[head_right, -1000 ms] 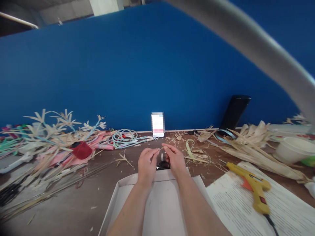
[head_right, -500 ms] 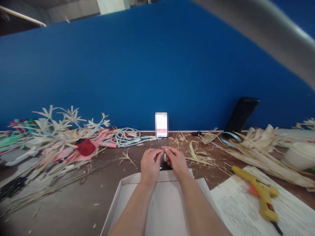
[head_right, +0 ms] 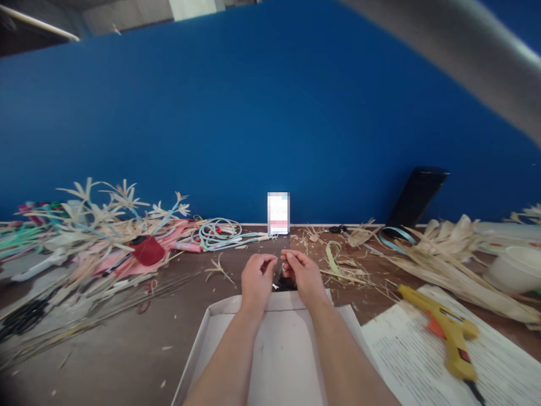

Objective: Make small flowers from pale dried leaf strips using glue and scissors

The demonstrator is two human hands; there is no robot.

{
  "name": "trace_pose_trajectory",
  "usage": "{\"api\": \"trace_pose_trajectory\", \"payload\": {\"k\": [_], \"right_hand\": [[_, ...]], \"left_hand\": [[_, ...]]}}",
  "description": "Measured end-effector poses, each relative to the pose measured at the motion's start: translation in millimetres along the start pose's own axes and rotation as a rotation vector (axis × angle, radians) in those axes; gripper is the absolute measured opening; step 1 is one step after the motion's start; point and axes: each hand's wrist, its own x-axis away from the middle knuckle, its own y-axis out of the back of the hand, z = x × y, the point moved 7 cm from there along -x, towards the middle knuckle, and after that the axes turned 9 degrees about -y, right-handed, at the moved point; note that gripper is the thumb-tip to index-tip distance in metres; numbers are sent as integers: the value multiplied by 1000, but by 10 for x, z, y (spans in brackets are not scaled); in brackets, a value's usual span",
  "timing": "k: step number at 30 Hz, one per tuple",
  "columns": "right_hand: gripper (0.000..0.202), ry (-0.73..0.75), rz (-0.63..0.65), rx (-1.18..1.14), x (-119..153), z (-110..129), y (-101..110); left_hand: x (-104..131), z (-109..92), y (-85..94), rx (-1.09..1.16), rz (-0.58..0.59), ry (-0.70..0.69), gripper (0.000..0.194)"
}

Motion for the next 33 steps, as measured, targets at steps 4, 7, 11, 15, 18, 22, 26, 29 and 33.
{"api": "trace_pose_trajectory", "payload": {"k": [4, 7, 11, 15, 18, 22, 26, 29, 33], "right_hand": [[29, 0, -5, -3, -11, -4, 5], [29, 4, 10, -1, -20, -10, 3], [30, 5, 7, 15, -29, -20, 15], [30, 8, 18, 38, -24, -20, 3], [31, 1, 25, 45, -12, -19, -11], [32, -2, 30, 75, 8, -7, -20], [32, -20, 73, 148, 37, -6, -60], [33, -22, 116, 213, 66, 0, -103], [31, 16, 142, 323, 101, 29, -145]], "left_hand": [[13, 100, -108, 156, 107, 134, 9], [64, 138, -189, 225, 214, 233, 13], [114, 130, -204, 74, 288, 216, 12], [116, 139, -187, -40, 266, 174, 10], [97, 165, -178, -42, 230, 159, 9], [71, 238, -140, 2, 146, 195, 9], [58, 285, -108, 30, 93, 225, 11], [56, 277, -102, 46, 92, 219, 11], [57, 261, -98, 38, 87, 208, 11]]}}
